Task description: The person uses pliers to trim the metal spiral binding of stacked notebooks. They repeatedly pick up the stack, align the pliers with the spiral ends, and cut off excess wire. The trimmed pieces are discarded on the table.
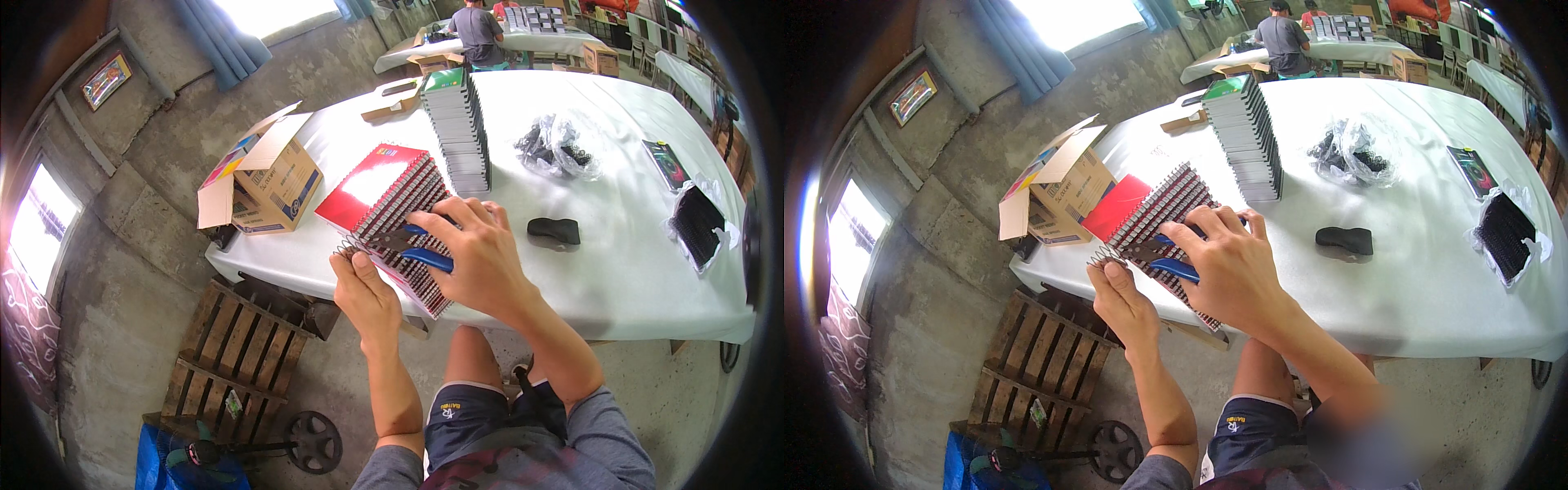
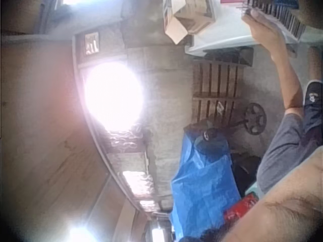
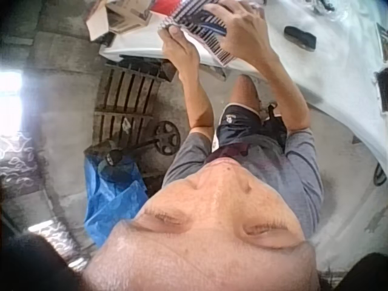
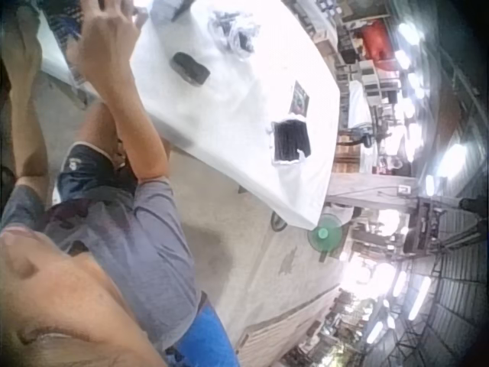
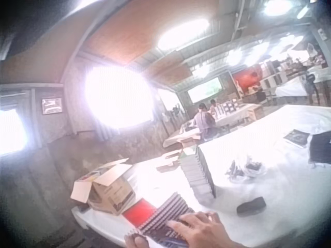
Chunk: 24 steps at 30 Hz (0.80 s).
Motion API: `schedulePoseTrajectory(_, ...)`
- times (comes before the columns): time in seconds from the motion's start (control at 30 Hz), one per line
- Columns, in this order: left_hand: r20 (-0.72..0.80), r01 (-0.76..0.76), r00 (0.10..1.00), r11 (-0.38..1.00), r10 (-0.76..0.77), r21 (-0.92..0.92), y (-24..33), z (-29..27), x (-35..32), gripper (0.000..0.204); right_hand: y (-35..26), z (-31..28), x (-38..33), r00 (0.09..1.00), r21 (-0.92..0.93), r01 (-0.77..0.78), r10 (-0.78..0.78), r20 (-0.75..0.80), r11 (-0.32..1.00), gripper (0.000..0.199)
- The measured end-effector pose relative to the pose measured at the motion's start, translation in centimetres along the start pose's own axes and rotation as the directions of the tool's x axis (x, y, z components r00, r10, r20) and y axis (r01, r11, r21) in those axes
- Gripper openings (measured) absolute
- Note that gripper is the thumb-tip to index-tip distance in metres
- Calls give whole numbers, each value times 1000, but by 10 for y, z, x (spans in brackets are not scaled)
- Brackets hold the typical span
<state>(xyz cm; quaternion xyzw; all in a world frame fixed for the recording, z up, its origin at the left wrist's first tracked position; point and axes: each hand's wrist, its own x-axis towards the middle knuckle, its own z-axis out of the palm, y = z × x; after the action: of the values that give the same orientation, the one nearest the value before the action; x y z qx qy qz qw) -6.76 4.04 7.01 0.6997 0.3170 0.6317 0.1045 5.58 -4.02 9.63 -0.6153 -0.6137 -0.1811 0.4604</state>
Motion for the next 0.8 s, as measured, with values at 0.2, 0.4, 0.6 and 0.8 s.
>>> schedulePoseTrajectory(0.2, -4, -15, 1000, 1000, 15, 11, 1, -1, 0, 39, -7, -3, 3, 994, -39, -17, 21, 104, 999, 39)
schedulePoseTrajectory(0.4, -3, -13, 1000, 1000, 13, -10, -1, 0, -1, 38, -10, -5, 2, 996, 57, -54, 50, 78, 997, 39)
schedulePoseTrajectory(0.6, -32, -27, 999, 999, 28, 22, -2, 1, -4, 36, -9, -7, 1, 991, 32, -78, 74, 113, 996, 31)
schedulePoseTrajectory(0.8, -177, 64, 978, 969, -108, -237, 6, 1, -12, 34, -6, -8, 3, 989, 29, -76, 71, 130, 997, 33)
